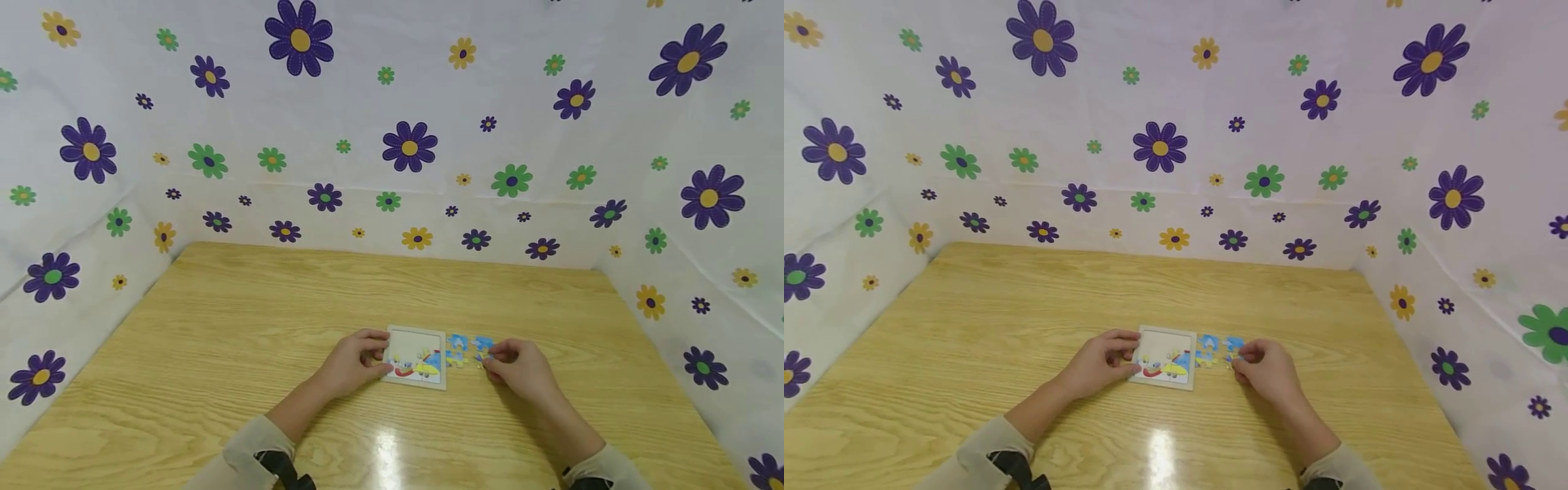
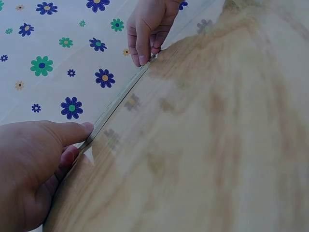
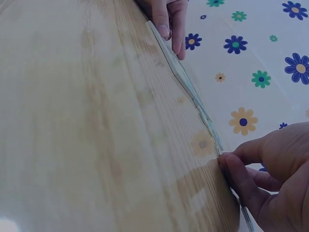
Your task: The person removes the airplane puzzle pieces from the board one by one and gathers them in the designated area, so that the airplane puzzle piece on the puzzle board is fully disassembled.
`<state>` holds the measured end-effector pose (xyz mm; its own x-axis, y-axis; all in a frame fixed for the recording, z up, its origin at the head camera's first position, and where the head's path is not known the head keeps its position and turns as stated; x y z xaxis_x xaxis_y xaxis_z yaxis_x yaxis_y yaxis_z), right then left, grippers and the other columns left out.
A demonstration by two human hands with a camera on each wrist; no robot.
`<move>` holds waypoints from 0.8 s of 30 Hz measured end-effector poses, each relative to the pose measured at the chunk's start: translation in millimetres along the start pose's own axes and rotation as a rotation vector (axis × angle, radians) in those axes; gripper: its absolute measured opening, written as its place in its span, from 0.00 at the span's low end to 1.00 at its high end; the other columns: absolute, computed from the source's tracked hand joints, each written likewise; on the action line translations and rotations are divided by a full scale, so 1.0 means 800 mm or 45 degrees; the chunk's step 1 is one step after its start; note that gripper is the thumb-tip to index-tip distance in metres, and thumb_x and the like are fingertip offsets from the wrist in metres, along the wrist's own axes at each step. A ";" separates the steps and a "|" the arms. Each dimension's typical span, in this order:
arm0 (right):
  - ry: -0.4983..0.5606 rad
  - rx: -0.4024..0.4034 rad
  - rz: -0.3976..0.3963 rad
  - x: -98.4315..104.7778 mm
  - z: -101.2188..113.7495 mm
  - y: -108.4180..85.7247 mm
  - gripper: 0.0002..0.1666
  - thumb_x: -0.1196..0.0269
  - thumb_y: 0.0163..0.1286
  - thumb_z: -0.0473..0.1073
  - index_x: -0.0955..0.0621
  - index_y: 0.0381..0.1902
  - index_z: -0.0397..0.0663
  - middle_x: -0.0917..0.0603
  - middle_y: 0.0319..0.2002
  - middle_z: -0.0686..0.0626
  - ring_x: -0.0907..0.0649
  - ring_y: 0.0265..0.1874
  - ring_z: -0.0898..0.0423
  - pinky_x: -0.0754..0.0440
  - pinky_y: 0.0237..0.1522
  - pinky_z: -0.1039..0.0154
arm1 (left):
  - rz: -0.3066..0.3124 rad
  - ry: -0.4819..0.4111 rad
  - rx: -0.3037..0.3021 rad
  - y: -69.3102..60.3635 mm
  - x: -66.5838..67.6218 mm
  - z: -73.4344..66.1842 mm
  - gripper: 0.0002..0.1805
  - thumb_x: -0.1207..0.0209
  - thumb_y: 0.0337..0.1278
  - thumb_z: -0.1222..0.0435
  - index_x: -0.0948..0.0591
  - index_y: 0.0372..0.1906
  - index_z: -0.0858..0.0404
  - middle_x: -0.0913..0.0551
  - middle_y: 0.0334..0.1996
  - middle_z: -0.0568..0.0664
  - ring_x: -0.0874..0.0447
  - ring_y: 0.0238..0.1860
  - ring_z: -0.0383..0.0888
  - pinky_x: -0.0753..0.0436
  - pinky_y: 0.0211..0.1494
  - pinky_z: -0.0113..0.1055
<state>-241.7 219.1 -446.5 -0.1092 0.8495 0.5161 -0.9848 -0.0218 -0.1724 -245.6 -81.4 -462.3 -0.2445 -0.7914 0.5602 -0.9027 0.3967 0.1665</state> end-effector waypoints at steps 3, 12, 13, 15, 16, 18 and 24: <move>-0.019 0.003 -0.003 0.001 0.001 -0.001 0.15 0.33 0.66 0.34 0.20 0.47 0.28 0.16 0.37 0.41 0.14 0.29 0.58 0.14 0.31 0.66 | -0.003 -0.002 -0.007 0.000 -0.001 0.000 0.23 0.30 0.56 0.66 0.17 0.57 0.70 0.21 0.61 0.54 0.24 0.37 0.37 0.21 0.36 0.25; -0.158 0.071 -0.061 -0.005 0.014 0.002 0.16 0.30 0.63 0.38 0.17 0.46 0.35 0.18 0.40 0.44 0.18 0.32 0.59 0.18 0.32 0.69 | -0.006 -0.012 -0.009 0.000 0.000 0.002 0.22 0.30 0.56 0.66 0.17 0.56 0.70 0.21 0.61 0.54 0.25 0.36 0.36 0.22 0.35 0.25; -0.121 0.075 -0.043 -0.009 0.016 0.003 0.16 0.30 0.63 0.37 0.17 0.47 0.34 0.17 0.40 0.43 0.17 0.32 0.59 0.17 0.32 0.68 | -0.005 -0.011 -0.008 0.000 0.000 0.002 0.22 0.30 0.56 0.66 0.17 0.56 0.70 0.21 0.60 0.54 0.25 0.36 0.36 0.22 0.35 0.25; -0.030 0.079 0.019 -0.018 0.021 0.005 0.16 0.31 0.64 0.35 0.18 0.49 0.32 0.17 0.42 0.41 0.15 0.31 0.58 0.15 0.33 0.68 | -0.005 -0.010 -0.007 0.001 0.000 0.003 0.23 0.30 0.56 0.66 0.17 0.56 0.70 0.21 0.60 0.54 0.25 0.36 0.36 0.22 0.35 0.25; 0.018 0.075 0.055 -0.023 0.023 0.006 0.17 0.32 0.65 0.34 0.18 0.50 0.31 0.18 0.43 0.40 0.14 0.31 0.58 0.14 0.33 0.67 | -0.005 -0.011 -0.008 0.001 0.000 0.003 0.23 0.30 0.56 0.66 0.17 0.56 0.70 0.21 0.60 0.54 0.25 0.36 0.36 0.22 0.35 0.25; 0.090 0.072 0.116 -0.034 0.026 0.008 0.17 0.32 0.65 0.33 0.19 0.51 0.30 0.18 0.43 0.39 0.14 0.31 0.57 0.13 0.35 0.65 | -0.004 -0.010 -0.010 0.001 -0.001 0.003 0.23 0.30 0.56 0.66 0.17 0.56 0.70 0.21 0.60 0.54 0.25 0.36 0.36 0.22 0.35 0.25; 0.121 0.144 0.293 -0.064 0.037 0.007 0.22 0.32 0.65 0.35 0.20 0.55 0.30 0.19 0.39 0.42 0.14 0.30 0.57 0.13 0.34 0.64 | 0.009 -0.015 0.004 0.001 -0.002 0.003 0.23 0.30 0.56 0.67 0.17 0.56 0.70 0.22 0.61 0.54 0.24 0.38 0.37 0.21 0.36 0.24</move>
Point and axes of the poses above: each hand's wrist, its own y-axis towards the middle knuckle, its own x-axis out of the back of the hand, z = x × y, the point moved 6 cm from there along y, towards the middle knuckle
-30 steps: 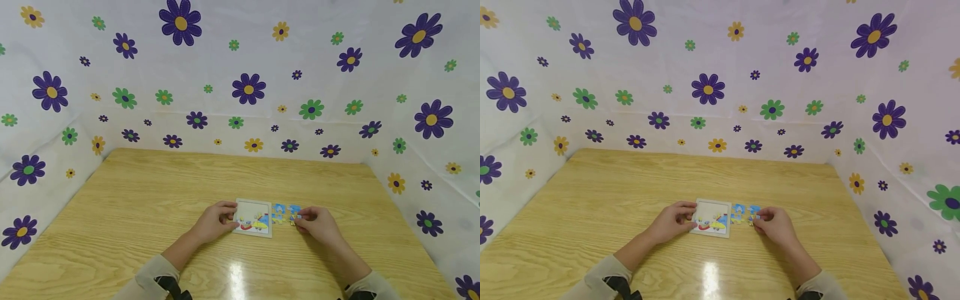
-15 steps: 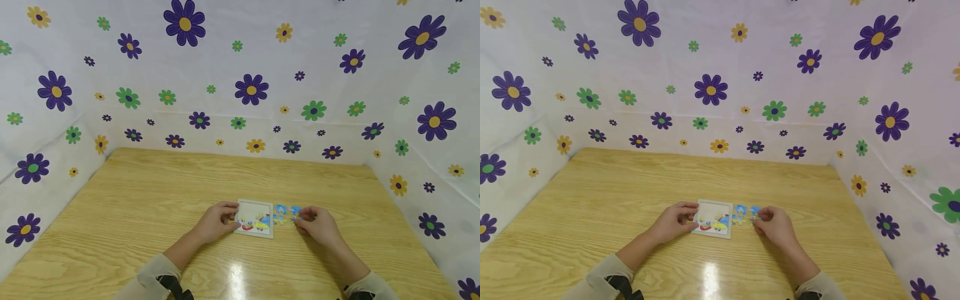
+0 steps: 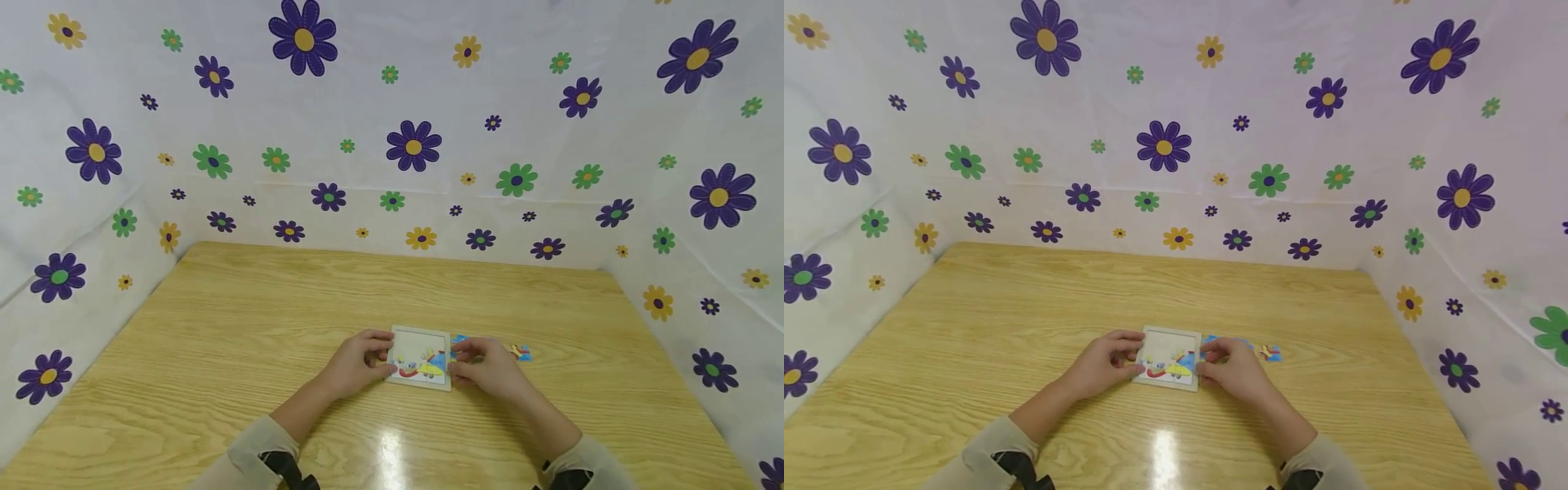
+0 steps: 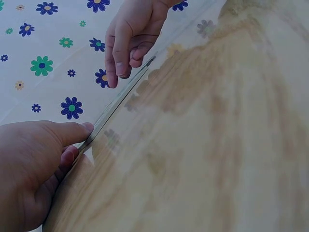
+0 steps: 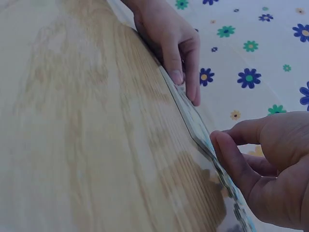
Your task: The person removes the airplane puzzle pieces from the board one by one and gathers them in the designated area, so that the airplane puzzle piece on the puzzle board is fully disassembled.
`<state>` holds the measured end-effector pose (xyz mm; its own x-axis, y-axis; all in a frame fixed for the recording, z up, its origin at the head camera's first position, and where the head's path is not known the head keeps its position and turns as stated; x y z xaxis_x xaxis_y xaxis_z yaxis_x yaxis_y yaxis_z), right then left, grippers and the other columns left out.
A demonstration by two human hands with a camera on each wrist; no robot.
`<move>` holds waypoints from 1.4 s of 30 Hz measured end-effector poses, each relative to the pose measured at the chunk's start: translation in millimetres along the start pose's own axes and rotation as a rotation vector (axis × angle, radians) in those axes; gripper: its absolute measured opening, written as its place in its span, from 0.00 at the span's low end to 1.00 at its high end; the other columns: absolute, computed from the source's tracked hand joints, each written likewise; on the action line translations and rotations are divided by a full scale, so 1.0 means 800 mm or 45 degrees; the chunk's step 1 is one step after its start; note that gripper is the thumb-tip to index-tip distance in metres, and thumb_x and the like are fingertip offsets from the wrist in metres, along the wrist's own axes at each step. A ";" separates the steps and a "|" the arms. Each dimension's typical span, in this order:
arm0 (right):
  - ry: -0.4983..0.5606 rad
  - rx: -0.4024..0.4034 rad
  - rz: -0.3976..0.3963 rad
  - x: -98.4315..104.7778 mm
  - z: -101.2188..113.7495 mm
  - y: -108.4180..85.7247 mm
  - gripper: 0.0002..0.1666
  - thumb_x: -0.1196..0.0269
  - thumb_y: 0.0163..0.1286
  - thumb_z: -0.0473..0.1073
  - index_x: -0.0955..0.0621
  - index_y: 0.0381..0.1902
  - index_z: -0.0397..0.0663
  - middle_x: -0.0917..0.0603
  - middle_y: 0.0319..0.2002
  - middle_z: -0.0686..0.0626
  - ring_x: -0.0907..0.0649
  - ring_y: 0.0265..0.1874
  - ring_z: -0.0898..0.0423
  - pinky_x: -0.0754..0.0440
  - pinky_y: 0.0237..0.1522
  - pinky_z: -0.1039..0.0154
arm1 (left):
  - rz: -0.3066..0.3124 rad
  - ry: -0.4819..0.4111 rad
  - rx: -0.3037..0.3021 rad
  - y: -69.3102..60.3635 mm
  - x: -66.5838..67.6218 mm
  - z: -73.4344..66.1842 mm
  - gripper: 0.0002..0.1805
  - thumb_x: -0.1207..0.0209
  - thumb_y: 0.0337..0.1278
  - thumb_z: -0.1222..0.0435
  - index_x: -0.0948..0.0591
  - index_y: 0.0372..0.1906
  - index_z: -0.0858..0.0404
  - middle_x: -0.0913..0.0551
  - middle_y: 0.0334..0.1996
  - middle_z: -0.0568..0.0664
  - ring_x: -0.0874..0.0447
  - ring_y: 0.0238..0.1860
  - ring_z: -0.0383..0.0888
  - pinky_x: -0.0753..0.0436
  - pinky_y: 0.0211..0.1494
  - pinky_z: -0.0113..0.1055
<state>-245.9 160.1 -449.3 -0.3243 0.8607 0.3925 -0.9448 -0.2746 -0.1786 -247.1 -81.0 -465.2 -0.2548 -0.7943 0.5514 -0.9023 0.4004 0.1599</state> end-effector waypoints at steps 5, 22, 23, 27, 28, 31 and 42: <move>0.004 0.053 0.087 -0.018 0.004 0.001 0.25 0.34 0.68 0.35 0.24 0.60 0.28 0.19 0.33 0.44 0.14 0.26 0.56 0.13 0.31 0.65 | 0.009 -0.007 0.007 0.001 -0.002 -0.001 0.23 0.30 0.56 0.66 0.18 0.57 0.70 0.22 0.62 0.54 0.24 0.39 0.38 0.21 0.37 0.25; -0.059 -0.003 -0.074 -0.033 0.011 -0.006 0.17 0.39 0.70 0.30 0.24 0.55 0.33 0.25 0.30 0.46 0.15 0.22 0.56 0.16 0.26 0.66 | 0.013 0.007 0.002 0.002 0.001 -0.003 0.23 0.30 0.56 0.66 0.17 0.56 0.70 0.21 0.60 0.53 0.23 0.40 0.38 0.21 0.38 0.25; -0.050 -0.005 -0.085 -0.033 0.013 -0.006 0.16 0.39 0.70 0.31 0.24 0.54 0.35 0.25 0.31 0.45 0.15 0.22 0.56 0.15 0.26 0.66 | 0.009 0.010 0.000 0.003 0.002 -0.003 0.23 0.30 0.56 0.66 0.17 0.56 0.70 0.21 0.60 0.53 0.23 0.40 0.38 0.21 0.38 0.25; 0.011 -0.015 -0.117 -0.033 0.018 -0.004 0.10 0.40 0.71 0.30 0.25 0.50 0.36 0.23 0.39 0.42 0.16 0.26 0.55 0.15 0.29 0.66 | -0.004 0.017 -0.011 0.004 0.004 -0.004 0.22 0.29 0.56 0.66 0.17 0.56 0.70 0.21 0.59 0.53 0.23 0.38 0.37 0.21 0.36 0.25; 0.028 -0.020 -0.125 -0.033 0.018 -0.004 0.09 0.40 0.71 0.30 0.24 0.49 0.36 0.23 0.41 0.42 0.16 0.27 0.55 0.14 0.30 0.66 | -0.003 0.018 -0.012 0.004 0.004 -0.004 0.22 0.29 0.56 0.66 0.17 0.56 0.69 0.21 0.59 0.53 0.24 0.38 0.37 0.21 0.36 0.25; 0.074 -0.023 -0.128 -0.031 0.019 -0.004 0.08 0.40 0.71 0.29 0.24 0.47 0.35 0.22 0.44 0.40 0.15 0.29 0.55 0.14 0.33 0.66 | -0.001 0.015 -0.012 0.004 0.004 -0.003 0.22 0.29 0.56 0.66 0.17 0.56 0.69 0.21 0.60 0.53 0.24 0.38 0.37 0.21 0.36 0.25; 0.233 -0.046 0.063 -0.012 0.009 -0.003 0.14 0.41 0.73 0.32 0.26 0.52 0.29 0.21 0.43 0.38 0.12 0.36 0.53 0.12 0.42 0.62 | -0.002 0.012 0.006 0.001 -0.001 0.002 0.23 0.29 0.55 0.65 0.17 0.56 0.69 0.21 0.60 0.53 0.23 0.39 0.38 0.21 0.36 0.25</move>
Point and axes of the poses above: each hand's wrist, its own y-axis towards the middle knuckle, its own x-axis out of the back of the hand, z = x × y, the point moved 6 cm from there along y, towards the middle knuckle
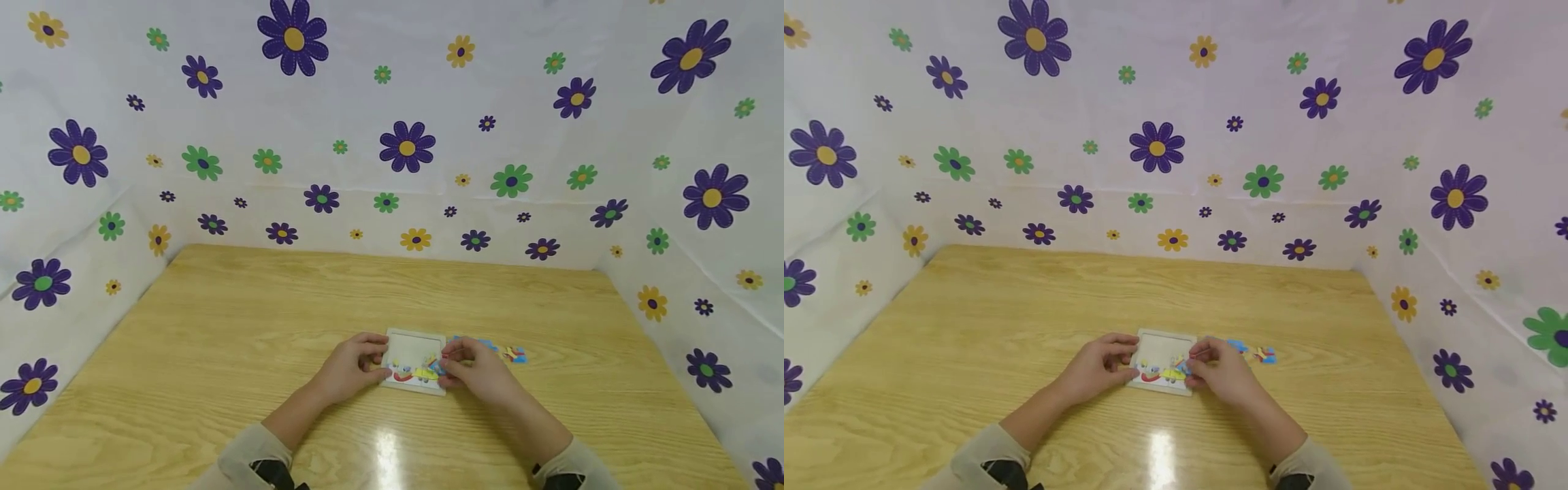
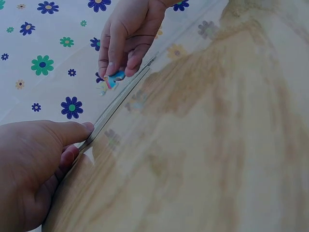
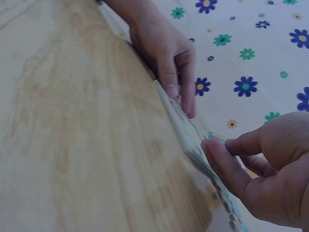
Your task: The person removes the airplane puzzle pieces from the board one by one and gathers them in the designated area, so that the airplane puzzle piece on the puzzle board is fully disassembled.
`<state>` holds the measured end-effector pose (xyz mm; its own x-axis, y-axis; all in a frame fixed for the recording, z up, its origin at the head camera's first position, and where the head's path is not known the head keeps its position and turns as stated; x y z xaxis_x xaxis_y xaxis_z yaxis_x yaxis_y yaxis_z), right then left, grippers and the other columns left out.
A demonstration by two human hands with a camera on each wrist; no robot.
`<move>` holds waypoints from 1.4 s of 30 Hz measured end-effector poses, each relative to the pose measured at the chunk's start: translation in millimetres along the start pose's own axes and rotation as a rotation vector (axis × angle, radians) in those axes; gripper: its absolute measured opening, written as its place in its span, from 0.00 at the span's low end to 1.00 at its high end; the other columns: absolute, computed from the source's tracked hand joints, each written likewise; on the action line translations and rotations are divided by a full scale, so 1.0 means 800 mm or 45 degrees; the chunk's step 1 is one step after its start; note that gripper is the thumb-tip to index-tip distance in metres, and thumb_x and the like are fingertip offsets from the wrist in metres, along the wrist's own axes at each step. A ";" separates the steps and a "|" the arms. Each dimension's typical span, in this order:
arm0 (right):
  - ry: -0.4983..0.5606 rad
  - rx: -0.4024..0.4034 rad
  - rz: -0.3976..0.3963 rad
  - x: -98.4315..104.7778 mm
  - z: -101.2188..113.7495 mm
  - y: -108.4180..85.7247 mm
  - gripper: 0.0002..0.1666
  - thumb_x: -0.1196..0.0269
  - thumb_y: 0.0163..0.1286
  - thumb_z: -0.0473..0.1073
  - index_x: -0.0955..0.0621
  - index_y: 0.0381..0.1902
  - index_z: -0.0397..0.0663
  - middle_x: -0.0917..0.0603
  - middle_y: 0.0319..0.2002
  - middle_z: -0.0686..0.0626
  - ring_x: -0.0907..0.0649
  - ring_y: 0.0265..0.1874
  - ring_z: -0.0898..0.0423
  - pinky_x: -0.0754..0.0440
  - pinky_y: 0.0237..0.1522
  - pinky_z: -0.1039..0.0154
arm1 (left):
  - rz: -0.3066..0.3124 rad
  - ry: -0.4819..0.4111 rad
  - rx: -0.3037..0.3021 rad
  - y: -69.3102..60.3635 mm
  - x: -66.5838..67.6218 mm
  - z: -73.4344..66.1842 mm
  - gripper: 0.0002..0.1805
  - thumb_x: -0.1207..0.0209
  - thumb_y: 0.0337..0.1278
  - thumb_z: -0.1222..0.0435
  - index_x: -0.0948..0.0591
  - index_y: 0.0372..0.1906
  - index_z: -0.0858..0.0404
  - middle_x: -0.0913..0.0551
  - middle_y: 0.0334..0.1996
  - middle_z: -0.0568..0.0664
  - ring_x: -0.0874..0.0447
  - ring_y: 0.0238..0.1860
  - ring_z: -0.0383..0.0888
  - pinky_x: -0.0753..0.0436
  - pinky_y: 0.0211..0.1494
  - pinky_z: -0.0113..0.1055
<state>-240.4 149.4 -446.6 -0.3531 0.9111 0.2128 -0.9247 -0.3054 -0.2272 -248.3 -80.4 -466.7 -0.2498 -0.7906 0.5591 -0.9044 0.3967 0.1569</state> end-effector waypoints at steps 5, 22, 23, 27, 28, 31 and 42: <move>0.003 -0.005 -0.011 0.027 -0.001 -0.007 0.17 0.40 0.73 0.33 0.26 0.55 0.27 0.20 0.45 0.38 0.13 0.38 0.54 0.13 0.43 0.63 | -0.003 -0.007 -0.012 0.002 -0.003 0.001 0.23 0.29 0.56 0.65 0.17 0.56 0.69 0.21 0.61 0.53 0.23 0.40 0.37 0.21 0.37 0.24; -0.077 -0.033 -0.167 0.098 -0.025 -0.045 0.23 0.39 0.72 0.35 0.28 0.59 0.22 0.21 0.47 0.39 0.14 0.36 0.56 0.13 0.42 0.64 | -0.002 0.019 -0.016 -0.002 0.001 -0.001 0.23 0.29 0.56 0.65 0.17 0.56 0.69 0.21 0.61 0.53 0.24 0.38 0.36 0.22 0.36 0.24; -0.082 -0.040 -0.184 0.102 -0.026 -0.046 0.24 0.38 0.72 0.35 0.28 0.59 0.22 0.20 0.47 0.40 0.14 0.36 0.57 0.13 0.41 0.65 | -0.004 0.022 -0.017 -0.002 0.001 -0.001 0.23 0.29 0.56 0.65 0.17 0.56 0.69 0.21 0.60 0.53 0.24 0.38 0.36 0.22 0.36 0.25; -0.110 -0.071 -0.243 0.117 -0.030 -0.050 0.26 0.35 0.70 0.37 0.26 0.59 0.23 0.17 0.44 0.42 0.14 0.35 0.58 0.13 0.40 0.65 | -0.010 0.031 -0.017 -0.002 0.001 -0.001 0.23 0.29 0.56 0.65 0.16 0.56 0.69 0.21 0.60 0.52 0.24 0.37 0.35 0.22 0.36 0.24; -0.118 -0.078 -0.254 0.120 -0.031 -0.051 0.27 0.34 0.69 0.37 0.26 0.59 0.23 0.17 0.44 0.43 0.14 0.34 0.58 0.13 0.40 0.65 | -0.008 0.024 -0.014 -0.002 0.001 -0.001 0.23 0.29 0.56 0.66 0.17 0.56 0.69 0.21 0.60 0.52 0.24 0.38 0.36 0.22 0.36 0.24; -0.167 -0.102 -0.269 0.125 -0.032 -0.055 0.27 0.33 0.68 0.39 0.25 0.57 0.24 0.17 0.43 0.43 0.14 0.34 0.58 0.13 0.40 0.65 | 0.003 -0.007 -0.011 -0.004 0.001 -0.002 0.22 0.30 0.57 0.66 0.17 0.56 0.70 0.22 0.61 0.54 0.24 0.39 0.37 0.22 0.36 0.25; -0.437 -0.105 -0.321 0.132 -0.032 -0.060 0.19 0.32 0.66 0.37 0.22 0.48 0.27 0.16 0.40 0.42 0.15 0.34 0.57 0.14 0.35 0.66 | 0.014 -0.003 -0.011 -0.003 0.000 0.002 0.24 0.29 0.56 0.65 0.18 0.57 0.70 0.22 0.62 0.53 0.24 0.38 0.36 0.20 0.36 0.25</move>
Point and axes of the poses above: each hand's wrist, its own y-axis towards the middle knuckle, its own x-axis out of the back of the hand, z = x × y, the point moved 6 cm from there along y, towards the middle knuckle
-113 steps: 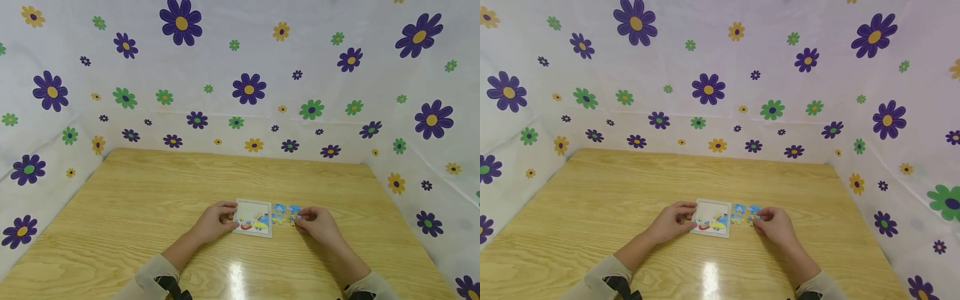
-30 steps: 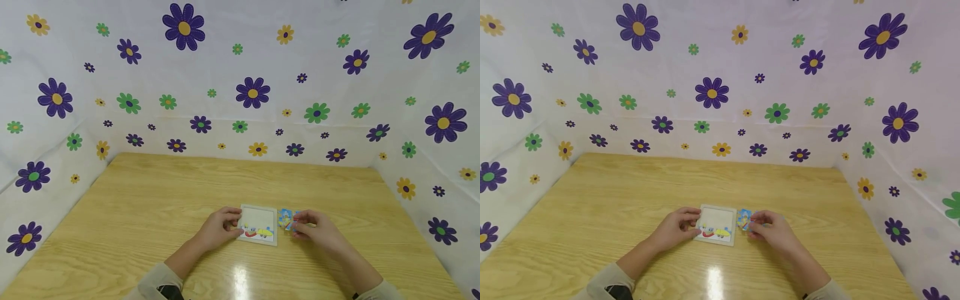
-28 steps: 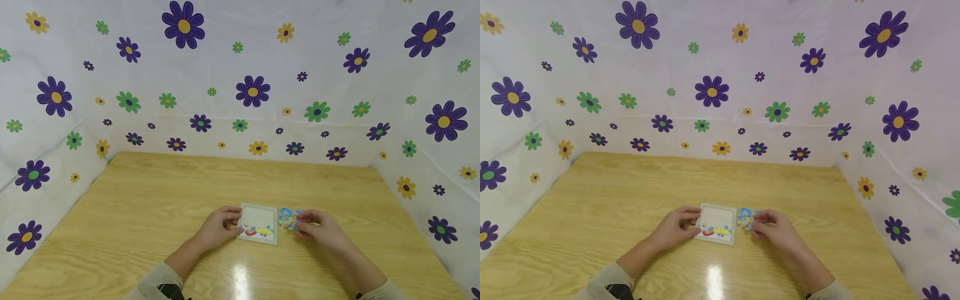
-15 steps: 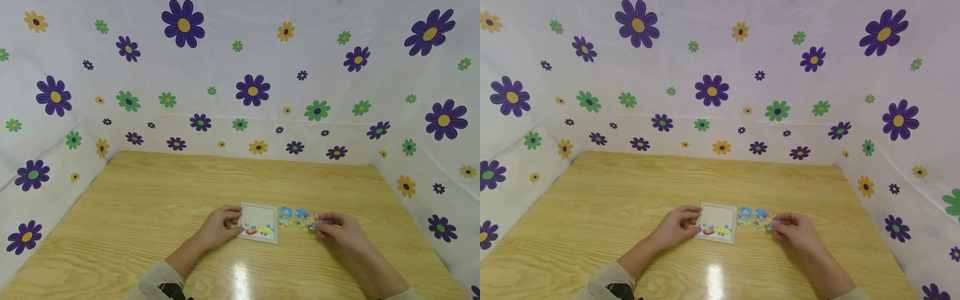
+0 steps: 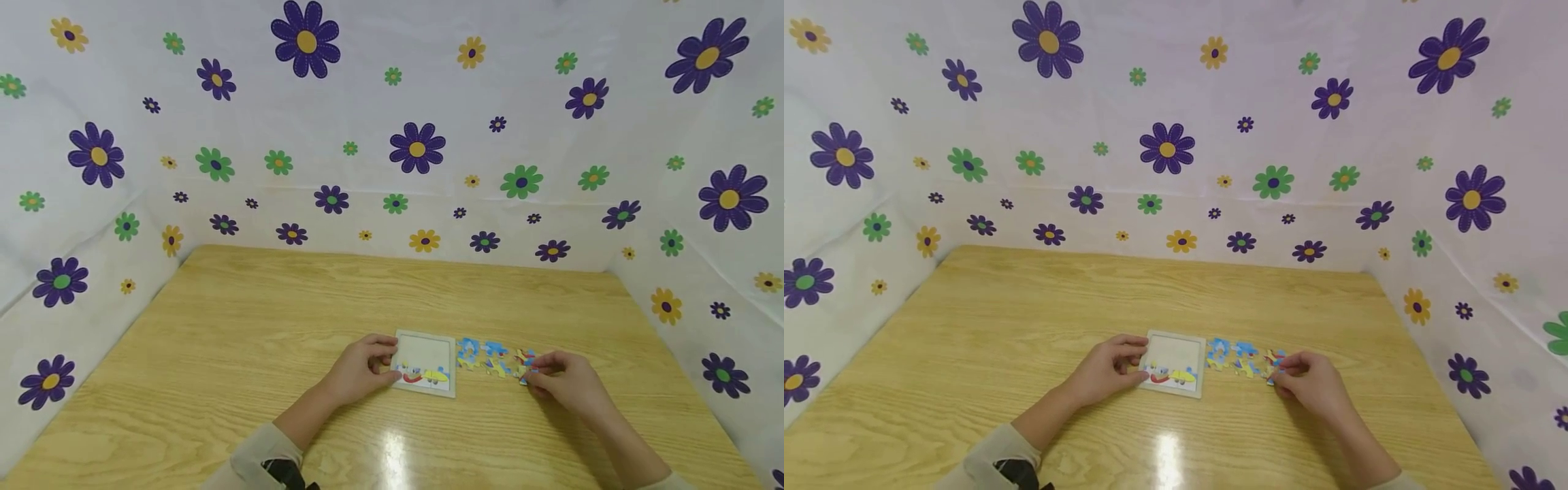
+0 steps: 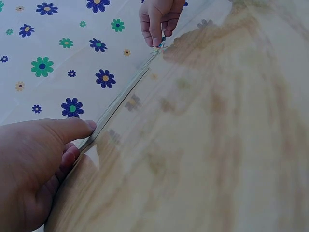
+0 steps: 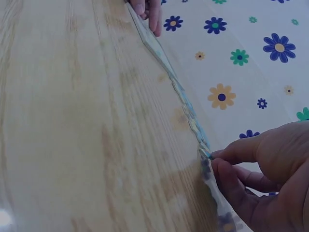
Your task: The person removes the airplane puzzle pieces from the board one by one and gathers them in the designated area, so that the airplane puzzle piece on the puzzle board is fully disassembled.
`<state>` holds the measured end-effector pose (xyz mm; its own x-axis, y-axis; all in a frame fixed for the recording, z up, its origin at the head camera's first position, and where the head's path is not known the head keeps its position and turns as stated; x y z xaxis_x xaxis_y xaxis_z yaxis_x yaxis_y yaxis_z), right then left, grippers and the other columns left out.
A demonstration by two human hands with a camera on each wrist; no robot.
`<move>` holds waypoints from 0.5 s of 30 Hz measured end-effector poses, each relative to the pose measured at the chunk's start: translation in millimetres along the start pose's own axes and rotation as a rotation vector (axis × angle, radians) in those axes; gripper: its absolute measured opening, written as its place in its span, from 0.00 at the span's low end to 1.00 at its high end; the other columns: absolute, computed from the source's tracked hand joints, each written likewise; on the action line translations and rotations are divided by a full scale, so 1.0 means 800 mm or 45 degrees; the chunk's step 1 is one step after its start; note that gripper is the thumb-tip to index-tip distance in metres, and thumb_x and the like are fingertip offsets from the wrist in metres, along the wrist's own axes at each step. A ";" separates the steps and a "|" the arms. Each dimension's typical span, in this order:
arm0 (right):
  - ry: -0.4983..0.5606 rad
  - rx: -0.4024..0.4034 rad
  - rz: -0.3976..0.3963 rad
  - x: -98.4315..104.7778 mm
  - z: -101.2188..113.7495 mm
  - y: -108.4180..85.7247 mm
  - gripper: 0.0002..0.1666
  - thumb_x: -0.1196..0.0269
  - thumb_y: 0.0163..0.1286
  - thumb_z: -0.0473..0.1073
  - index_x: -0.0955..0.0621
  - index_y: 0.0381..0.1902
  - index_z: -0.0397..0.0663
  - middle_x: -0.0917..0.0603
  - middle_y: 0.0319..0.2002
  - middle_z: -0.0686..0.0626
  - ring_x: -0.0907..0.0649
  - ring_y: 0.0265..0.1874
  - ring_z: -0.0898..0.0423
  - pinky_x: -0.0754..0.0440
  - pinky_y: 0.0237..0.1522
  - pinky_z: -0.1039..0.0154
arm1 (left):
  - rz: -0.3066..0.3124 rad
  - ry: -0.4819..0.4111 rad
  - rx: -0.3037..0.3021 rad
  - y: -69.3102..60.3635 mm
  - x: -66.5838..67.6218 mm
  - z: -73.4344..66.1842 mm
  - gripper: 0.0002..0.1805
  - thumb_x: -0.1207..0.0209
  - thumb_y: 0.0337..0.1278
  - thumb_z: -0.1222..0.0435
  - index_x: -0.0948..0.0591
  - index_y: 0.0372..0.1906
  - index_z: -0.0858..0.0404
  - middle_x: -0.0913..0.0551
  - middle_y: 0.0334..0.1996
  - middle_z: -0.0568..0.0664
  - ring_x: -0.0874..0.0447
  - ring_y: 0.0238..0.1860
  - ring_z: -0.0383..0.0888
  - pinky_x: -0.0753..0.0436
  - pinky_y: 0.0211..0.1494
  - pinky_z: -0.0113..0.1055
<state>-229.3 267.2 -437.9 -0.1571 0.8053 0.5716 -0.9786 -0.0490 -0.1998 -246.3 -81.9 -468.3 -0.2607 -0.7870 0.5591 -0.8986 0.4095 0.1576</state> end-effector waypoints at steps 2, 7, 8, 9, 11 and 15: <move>-0.102 -0.005 -0.032 0.002 0.000 0.000 0.18 0.31 0.65 0.39 0.21 0.46 0.31 0.15 0.39 0.44 0.16 0.34 0.57 0.15 0.34 0.67 | 0.003 0.002 -0.004 0.001 0.000 0.000 0.25 0.29 0.56 0.64 0.18 0.58 0.69 0.22 0.62 0.53 0.24 0.37 0.36 0.20 0.35 0.25; -0.209 -0.002 -0.082 0.003 0.002 0.001 0.17 0.29 0.64 0.41 0.20 0.44 0.34 0.14 0.37 0.45 0.15 0.31 0.58 0.17 0.31 0.68 | 0.012 0.000 -0.011 0.001 0.001 -0.002 0.27 0.28 0.55 0.63 0.18 0.58 0.69 0.22 0.62 0.52 0.24 0.38 0.36 0.20 0.35 0.26; -0.209 -0.003 -0.087 0.003 0.003 0.002 0.17 0.29 0.64 0.41 0.19 0.43 0.34 0.14 0.37 0.45 0.15 0.31 0.58 0.17 0.31 0.68 | 0.013 -0.004 -0.011 0.001 0.002 -0.002 0.27 0.28 0.55 0.63 0.18 0.58 0.70 0.22 0.62 0.52 0.24 0.38 0.36 0.21 0.35 0.26; -0.209 0.002 -0.093 0.002 0.004 0.002 0.17 0.29 0.64 0.41 0.19 0.43 0.34 0.14 0.37 0.45 0.15 0.31 0.59 0.17 0.31 0.69 | 0.014 -0.007 -0.010 0.001 0.002 -0.003 0.27 0.28 0.54 0.62 0.18 0.58 0.70 0.22 0.62 0.52 0.24 0.38 0.36 0.21 0.35 0.26; -0.188 0.022 -0.103 0.000 0.008 0.004 0.17 0.29 0.64 0.41 0.19 0.43 0.34 0.14 0.38 0.45 0.14 0.31 0.59 0.17 0.31 0.68 | 0.014 -0.008 -0.005 0.001 0.002 -0.003 0.27 0.28 0.54 0.62 0.18 0.58 0.70 0.22 0.62 0.52 0.24 0.37 0.37 0.21 0.35 0.26; -0.058 0.099 -0.104 -0.010 0.019 0.008 0.17 0.29 0.64 0.39 0.18 0.45 0.32 0.15 0.39 0.43 0.14 0.30 0.60 0.15 0.31 0.67 | 0.012 -0.019 0.002 0.000 0.001 -0.004 0.26 0.27 0.54 0.63 0.18 0.57 0.70 0.22 0.62 0.53 0.25 0.36 0.36 0.22 0.34 0.25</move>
<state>-236.1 251.6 -431.5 -0.0809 0.7811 0.6192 -0.9954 -0.0319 -0.0898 -245.3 -80.9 -465.4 -0.2742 -0.7901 0.5483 -0.8966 0.4162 0.1514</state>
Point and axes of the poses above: each hand's wrist, its own y-axis towards the middle knuckle, its own x-axis out of the back of the hand, z = x × y, the point moved 6 cm from there along y, towards the middle knuckle
